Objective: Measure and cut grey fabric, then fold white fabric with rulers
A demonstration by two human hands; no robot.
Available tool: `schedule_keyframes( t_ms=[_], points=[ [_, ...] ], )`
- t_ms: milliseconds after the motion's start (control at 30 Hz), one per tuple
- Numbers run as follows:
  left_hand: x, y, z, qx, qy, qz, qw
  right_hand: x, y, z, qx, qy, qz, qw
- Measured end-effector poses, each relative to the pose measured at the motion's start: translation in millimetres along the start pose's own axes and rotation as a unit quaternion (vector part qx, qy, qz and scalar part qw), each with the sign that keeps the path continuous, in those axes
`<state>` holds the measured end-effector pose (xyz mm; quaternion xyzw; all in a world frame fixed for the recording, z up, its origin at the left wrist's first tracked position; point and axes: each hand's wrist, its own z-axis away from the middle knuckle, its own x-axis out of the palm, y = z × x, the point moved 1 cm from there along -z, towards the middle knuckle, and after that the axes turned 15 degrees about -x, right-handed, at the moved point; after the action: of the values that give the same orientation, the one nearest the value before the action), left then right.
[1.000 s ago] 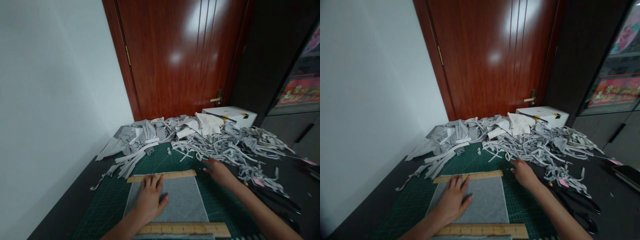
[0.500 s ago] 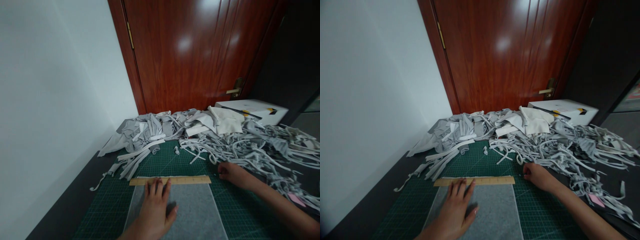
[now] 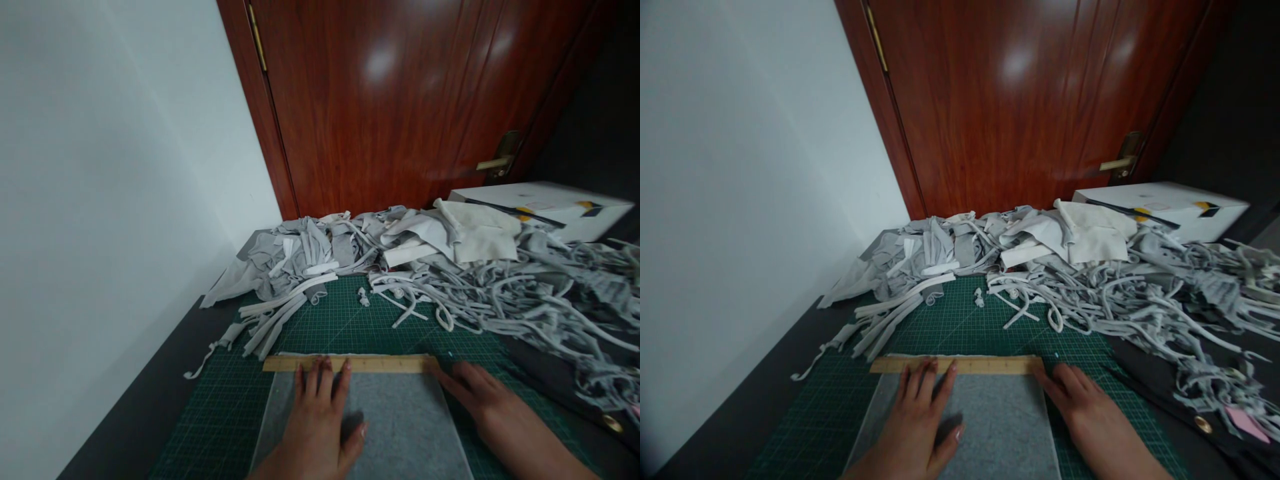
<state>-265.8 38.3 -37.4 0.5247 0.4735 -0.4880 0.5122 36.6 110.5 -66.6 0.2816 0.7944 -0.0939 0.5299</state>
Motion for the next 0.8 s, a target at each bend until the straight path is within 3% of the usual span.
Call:
schedule_keyframes(
  t_ms=[300, 800],
  points=[
    [3.8, -1.9, -0.3, 0.001, 0.017, -0.002, 1.0, 10.2, -18.2, -4.9, 0.011, -0.017, 0.098, 0.995],
    [-2.7, 1.6, 0.3, -0.01, -0.011, 0.008, 1.0, 9.8, -16.9, -5.4, 0.008, 0.008, 0.101, 0.995]
  ],
)
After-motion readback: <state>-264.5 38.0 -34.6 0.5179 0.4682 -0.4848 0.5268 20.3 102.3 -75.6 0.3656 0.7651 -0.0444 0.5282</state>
